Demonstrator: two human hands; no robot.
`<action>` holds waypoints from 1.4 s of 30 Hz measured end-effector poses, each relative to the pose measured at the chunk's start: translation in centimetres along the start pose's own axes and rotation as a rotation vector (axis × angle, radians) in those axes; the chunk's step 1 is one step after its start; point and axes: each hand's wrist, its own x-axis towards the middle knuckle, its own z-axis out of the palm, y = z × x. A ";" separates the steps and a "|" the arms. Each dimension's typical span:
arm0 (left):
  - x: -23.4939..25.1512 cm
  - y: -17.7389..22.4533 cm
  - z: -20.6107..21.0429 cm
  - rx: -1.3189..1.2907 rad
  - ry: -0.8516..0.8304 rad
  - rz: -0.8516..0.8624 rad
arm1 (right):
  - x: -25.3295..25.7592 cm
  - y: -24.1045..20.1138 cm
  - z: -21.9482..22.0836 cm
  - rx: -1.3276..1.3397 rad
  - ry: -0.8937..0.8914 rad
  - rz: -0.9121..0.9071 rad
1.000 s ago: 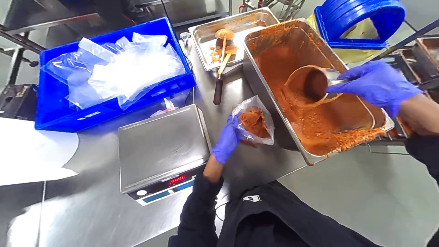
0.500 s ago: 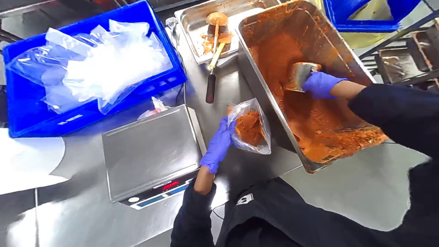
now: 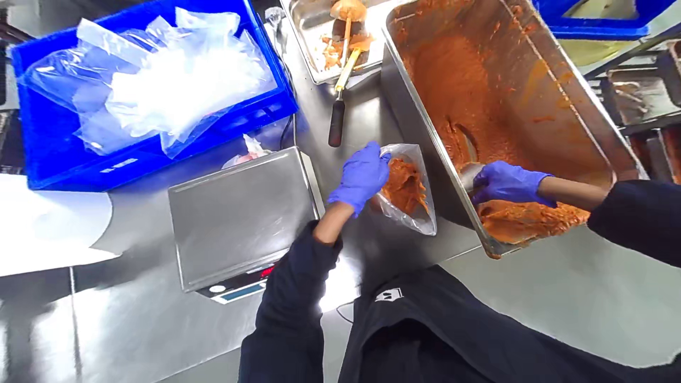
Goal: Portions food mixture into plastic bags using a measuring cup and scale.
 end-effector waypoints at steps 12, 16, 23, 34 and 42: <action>-0.1 -0.3 -1.2 -0.222 -0.088 0.143 | -10.3 2.1 3.9 1.133 0.892 0.163; 0.2 -0.8 -1.6 -0.316 -0.140 0.165 | -10.0 0.5 3.4 1.229 1.040 0.091; -0.3 -0.8 -1.8 -0.345 -0.151 0.175 | -16.8 -5.1 1.1 0.779 1.320 -0.064; 4.1 -2.9 -1.1 -0.201 -0.232 0.336 | -12.8 -17.0 2.9 -0.369 1.140 -0.275; 3.3 -3.1 -0.6 -0.433 -0.244 0.307 | -13.4 -17.7 3.4 -0.649 1.237 -0.362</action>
